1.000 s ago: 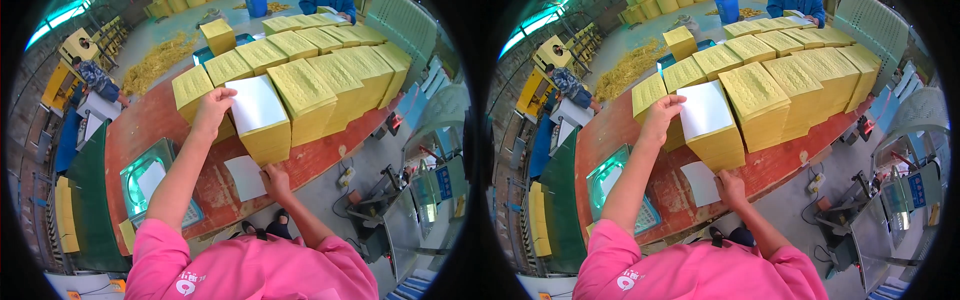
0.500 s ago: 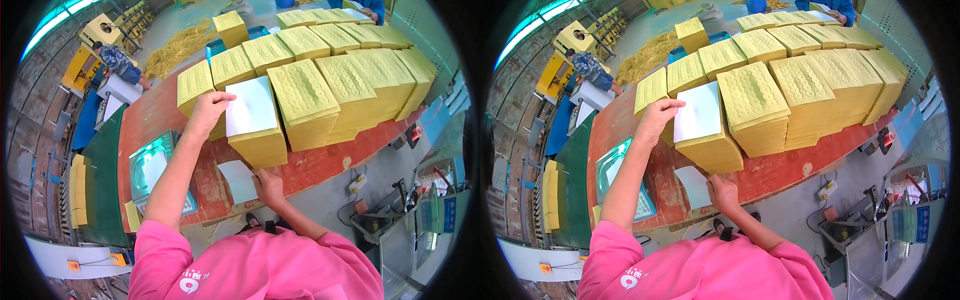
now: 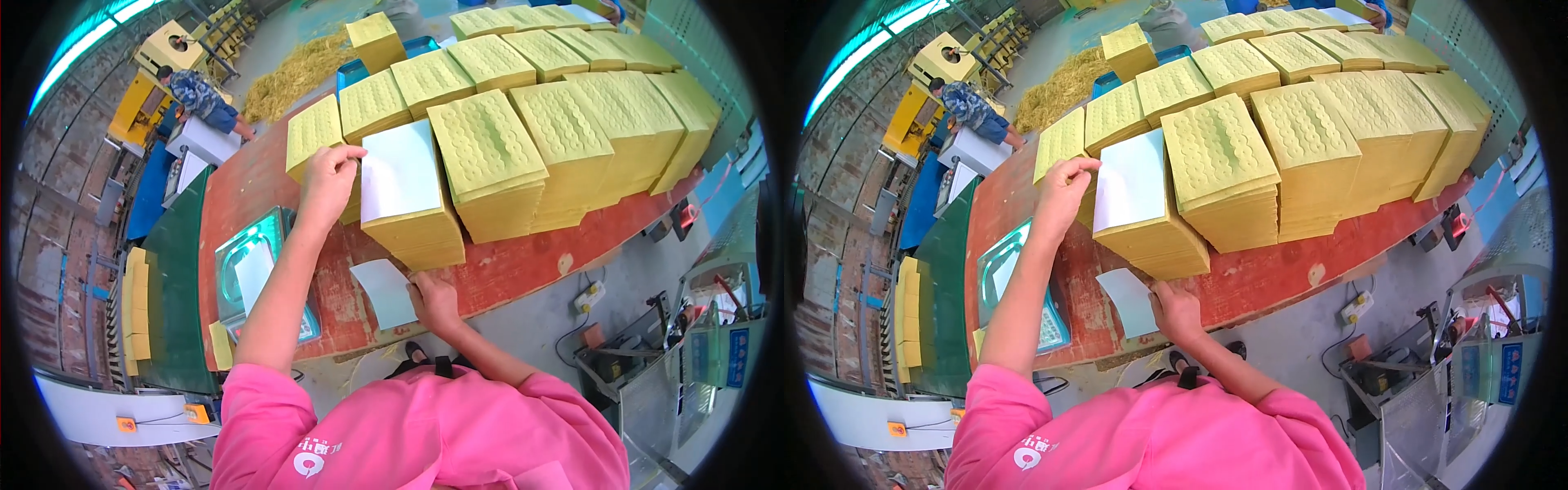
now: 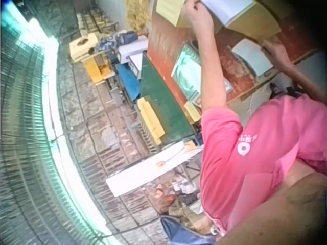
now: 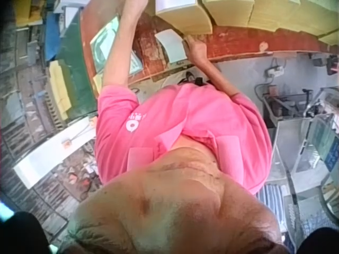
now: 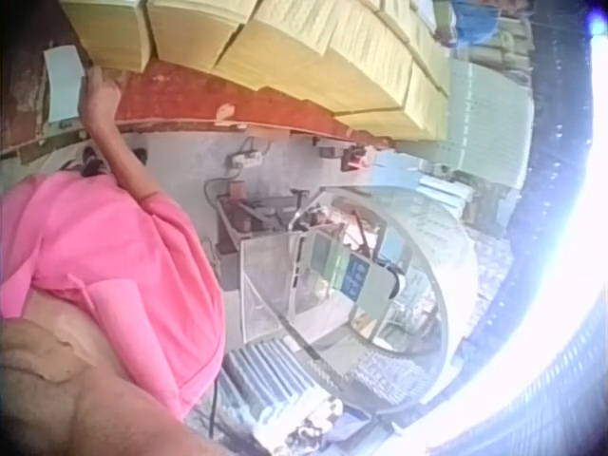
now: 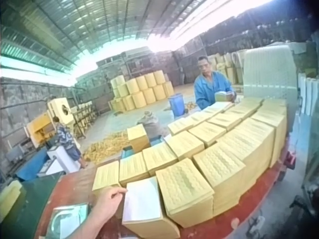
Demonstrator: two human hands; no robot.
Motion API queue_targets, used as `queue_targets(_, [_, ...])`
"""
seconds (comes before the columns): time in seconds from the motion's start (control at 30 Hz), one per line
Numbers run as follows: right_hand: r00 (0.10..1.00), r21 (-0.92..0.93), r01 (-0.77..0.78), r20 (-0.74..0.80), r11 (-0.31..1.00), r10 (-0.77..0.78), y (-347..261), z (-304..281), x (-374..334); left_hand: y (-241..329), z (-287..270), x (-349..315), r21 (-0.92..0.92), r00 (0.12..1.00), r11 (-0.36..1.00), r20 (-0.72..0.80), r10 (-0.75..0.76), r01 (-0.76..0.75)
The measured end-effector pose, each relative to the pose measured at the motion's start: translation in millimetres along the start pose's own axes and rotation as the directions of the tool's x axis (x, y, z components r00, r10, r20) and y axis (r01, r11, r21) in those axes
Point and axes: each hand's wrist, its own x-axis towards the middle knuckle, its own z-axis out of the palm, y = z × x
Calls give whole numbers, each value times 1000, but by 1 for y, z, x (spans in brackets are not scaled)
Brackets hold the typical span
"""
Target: Measure, stack, and bind stacks of processed yellow paper blocks in a factory line.
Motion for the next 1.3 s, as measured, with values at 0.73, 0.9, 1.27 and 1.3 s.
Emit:
queue_targets(0.73, [721, 900, -420, 408, -115, 560, 29, -102, -113, 17, 44, -7, 93, 871, 903, 321, 372, -420])
queue_targets(0.9, [729, 940, -234, 340, -250, 595, 48, -80, -162, 29, 29, -73, 39, 760, 806, 361, 540, -591])
queue_targets(1.27, [743, 935, -283, 355, -214, 567, -25, -30, -134, 40, -9, -142, 43, 583, 601, 311, 751, -798])
queue_targets(1.3, [730, 947, -272, 320, -174, 604, -27, -28, -133, 41, -10, -143, 102, 672, 668, 217, 708, -737])
